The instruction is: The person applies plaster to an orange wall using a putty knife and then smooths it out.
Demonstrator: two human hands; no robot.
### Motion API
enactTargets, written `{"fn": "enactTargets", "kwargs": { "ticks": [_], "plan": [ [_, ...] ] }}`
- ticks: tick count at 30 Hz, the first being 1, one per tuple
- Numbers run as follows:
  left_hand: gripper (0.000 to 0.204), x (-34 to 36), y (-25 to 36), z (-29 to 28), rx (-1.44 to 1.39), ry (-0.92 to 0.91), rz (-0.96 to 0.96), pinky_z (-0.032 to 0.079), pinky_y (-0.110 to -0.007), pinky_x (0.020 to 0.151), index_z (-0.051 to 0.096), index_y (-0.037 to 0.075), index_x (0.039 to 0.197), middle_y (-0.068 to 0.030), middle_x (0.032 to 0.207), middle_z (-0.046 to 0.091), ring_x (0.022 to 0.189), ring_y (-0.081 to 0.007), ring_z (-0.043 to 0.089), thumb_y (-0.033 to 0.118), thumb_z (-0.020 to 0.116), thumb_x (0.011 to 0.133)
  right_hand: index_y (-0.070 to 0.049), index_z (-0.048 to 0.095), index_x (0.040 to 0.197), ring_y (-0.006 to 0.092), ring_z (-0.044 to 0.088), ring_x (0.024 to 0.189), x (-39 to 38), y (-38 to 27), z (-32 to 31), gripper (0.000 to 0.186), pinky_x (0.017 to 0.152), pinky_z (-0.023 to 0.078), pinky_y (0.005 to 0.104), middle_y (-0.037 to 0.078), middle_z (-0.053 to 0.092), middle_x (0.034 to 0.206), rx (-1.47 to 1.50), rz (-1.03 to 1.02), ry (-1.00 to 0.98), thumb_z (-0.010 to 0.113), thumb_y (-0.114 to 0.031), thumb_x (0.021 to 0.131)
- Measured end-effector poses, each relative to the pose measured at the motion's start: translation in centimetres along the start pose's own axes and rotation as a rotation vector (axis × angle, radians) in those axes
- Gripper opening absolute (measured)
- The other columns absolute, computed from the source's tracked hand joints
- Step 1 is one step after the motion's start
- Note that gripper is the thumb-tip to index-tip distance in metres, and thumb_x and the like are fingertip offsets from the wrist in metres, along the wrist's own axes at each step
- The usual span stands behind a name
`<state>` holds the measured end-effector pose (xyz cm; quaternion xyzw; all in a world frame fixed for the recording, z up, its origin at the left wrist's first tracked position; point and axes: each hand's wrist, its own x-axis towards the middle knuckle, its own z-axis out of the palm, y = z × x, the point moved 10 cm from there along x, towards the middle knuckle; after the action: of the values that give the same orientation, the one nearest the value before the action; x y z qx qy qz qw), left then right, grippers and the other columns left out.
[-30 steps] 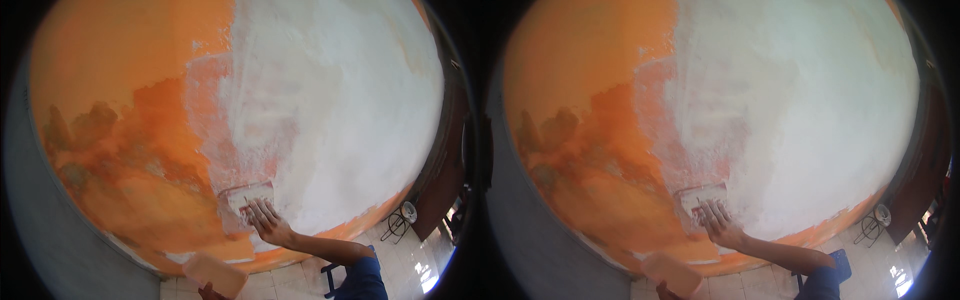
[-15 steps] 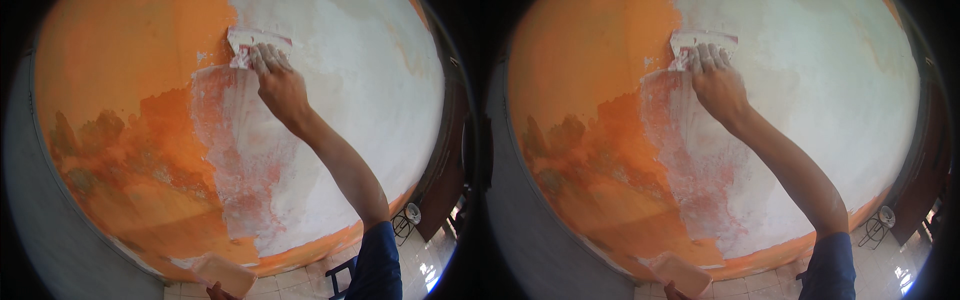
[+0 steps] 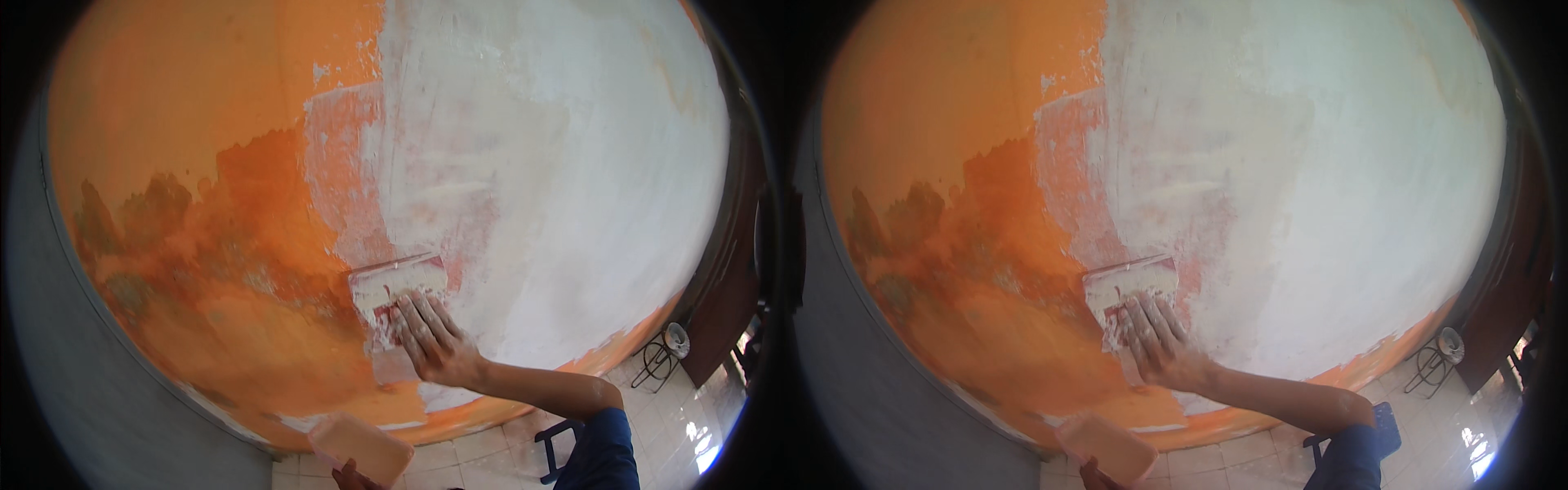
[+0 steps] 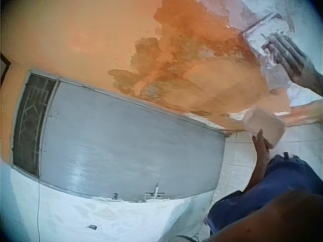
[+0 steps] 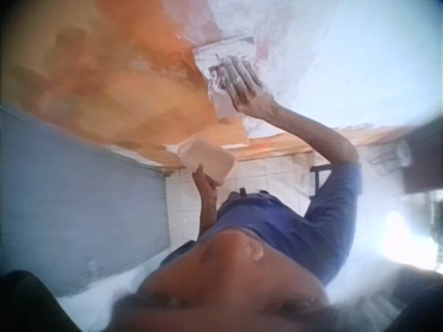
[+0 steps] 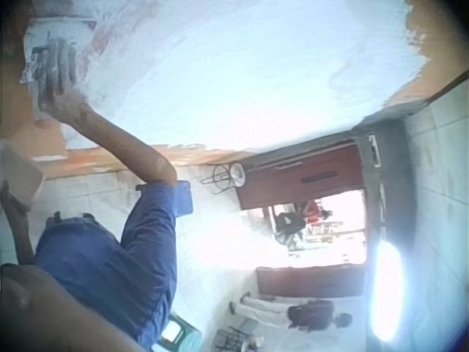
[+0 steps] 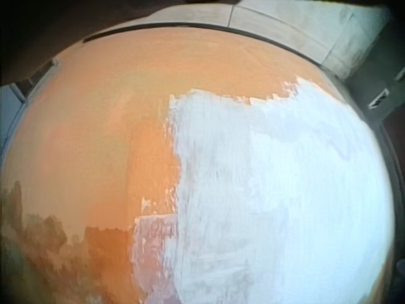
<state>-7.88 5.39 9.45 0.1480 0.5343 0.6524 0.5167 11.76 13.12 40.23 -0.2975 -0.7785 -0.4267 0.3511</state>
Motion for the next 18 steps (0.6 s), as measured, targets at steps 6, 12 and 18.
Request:
{"fn": "enactTargets", "kwargs": {
  "ticks": [6,12,18],
  "plan": [
    [0.04,0.7,-1.2,-0.6,0.041,-0.012,-0.044,0.038,-0.023,0.034,0.047,0.008,0.119,-0.006,0.084,0.059,0.056,-0.0131,0.054,0.027,0.056,0.084,0.011,0.055,0.115,0.0423,0.051,0.117,3.1,4.6,-6.1,0.034,0.097,0.045,0.0487,0.029,0.05,0.126,-0.064,0.078,0.189,0.054,0.0,0.083],
    [0.043,-0.6,0.1,0.9,0.026,-0.081,-0.061,0.049,-0.028,0.045,0.047,0.007,0.121,-0.0085,0.095,0.061,0.072,-0.0175,0.062,0.027,0.056,0.084,0.007,0.052,0.123,0.0381,0.051,0.118,0.4,11.8,-4.5,0.044,0.097,0.045,0.0485,0.023,0.052,0.128,-0.252,0.248,0.327,0.051,0.008,0.08],
    [0.052,-0.4,-0.2,0.7,0.045,0.008,-0.078,0.054,-0.04,0.075,0.041,0.003,0.128,-0.0142,0.112,0.057,0.099,-0.0281,0.061,0.026,0.056,0.084,0.008,0.048,0.126,0.04,0.045,0.124,-2.2,12.1,-1.6,0.048,0.1,0.041,0.0507,0.025,0.045,0.133,-0.201,0.279,0.218,0.051,0.003,0.079]
  ]
}}
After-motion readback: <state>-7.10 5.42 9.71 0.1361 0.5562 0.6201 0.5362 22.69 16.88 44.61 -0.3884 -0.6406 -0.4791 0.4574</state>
